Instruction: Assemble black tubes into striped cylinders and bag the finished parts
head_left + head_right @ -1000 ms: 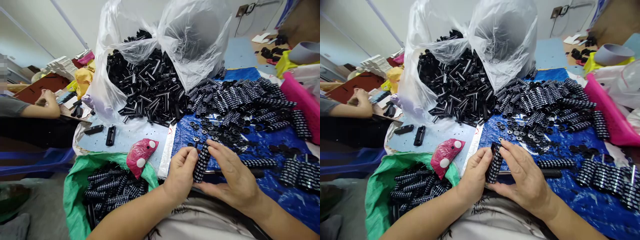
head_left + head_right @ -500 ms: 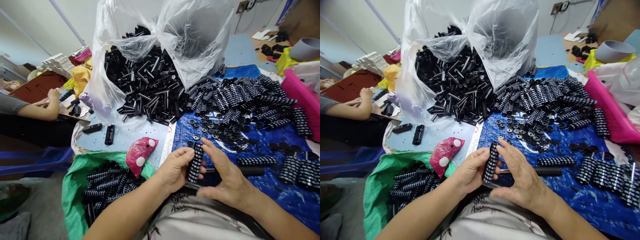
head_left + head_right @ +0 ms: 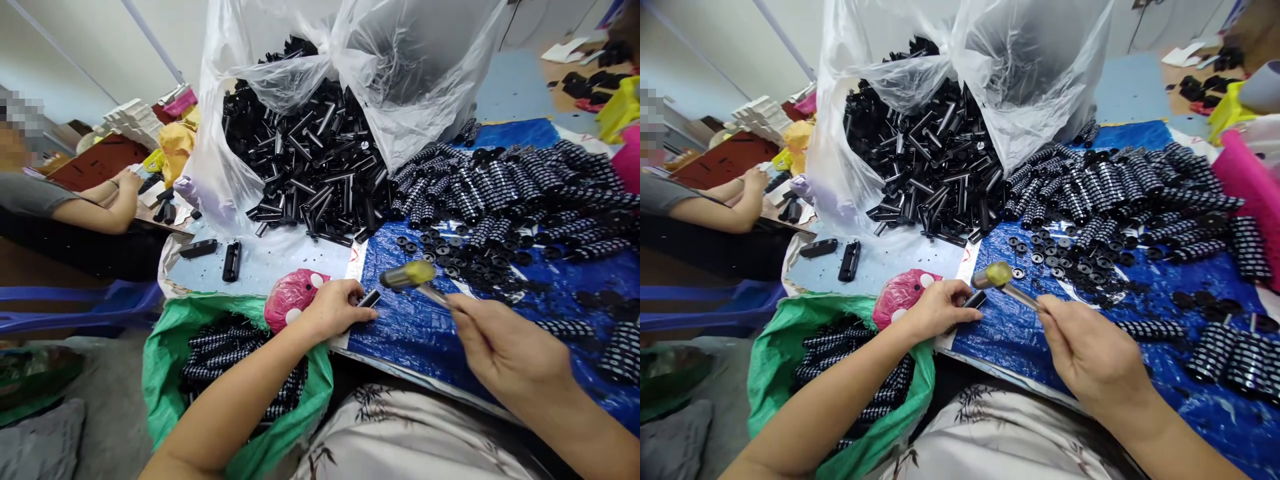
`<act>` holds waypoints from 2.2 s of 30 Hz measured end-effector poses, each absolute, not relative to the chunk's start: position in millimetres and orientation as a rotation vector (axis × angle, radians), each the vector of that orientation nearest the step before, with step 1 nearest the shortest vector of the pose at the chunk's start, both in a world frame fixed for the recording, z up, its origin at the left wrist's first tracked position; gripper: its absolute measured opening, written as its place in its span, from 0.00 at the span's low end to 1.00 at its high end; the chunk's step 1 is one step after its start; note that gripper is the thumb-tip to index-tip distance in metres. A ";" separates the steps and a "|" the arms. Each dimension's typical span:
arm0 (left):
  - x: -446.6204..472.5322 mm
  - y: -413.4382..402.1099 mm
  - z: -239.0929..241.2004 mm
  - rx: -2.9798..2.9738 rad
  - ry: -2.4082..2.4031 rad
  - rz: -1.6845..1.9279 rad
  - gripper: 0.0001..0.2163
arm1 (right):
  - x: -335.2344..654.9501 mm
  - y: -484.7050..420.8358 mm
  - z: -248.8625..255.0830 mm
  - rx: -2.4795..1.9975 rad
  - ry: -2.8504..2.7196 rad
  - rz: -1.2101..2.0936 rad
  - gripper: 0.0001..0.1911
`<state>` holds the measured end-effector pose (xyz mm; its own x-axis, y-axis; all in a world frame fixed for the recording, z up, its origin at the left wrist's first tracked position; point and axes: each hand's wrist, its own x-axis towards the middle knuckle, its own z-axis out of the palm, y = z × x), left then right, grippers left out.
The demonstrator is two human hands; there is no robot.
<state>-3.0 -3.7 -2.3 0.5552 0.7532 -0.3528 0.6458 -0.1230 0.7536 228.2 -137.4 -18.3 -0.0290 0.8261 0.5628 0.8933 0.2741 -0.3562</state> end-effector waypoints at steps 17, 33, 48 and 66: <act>5.8 10.1 4.3 2.000 1.107 0.057 0.12 | 205.3 -143.9 -24.2 -1.193 -2.204 0.115 0.11; -3.2 79.0 34.9 2.817 1.270 -0.335 0.11 | 259.8 -140.9 -31.4 -1.465 -2.162 0.126 0.09; -4.3 42.5 36.2 2.050 1.391 0.550 0.10 | 351.5 32.7 9.5 -2.515 -1.407 0.091 0.19; 25.0 -12.5 20.6 1.225 1.109 0.718 0.15 | 315.1 -117.3 -31.6 -2.084 -1.512 0.364 0.19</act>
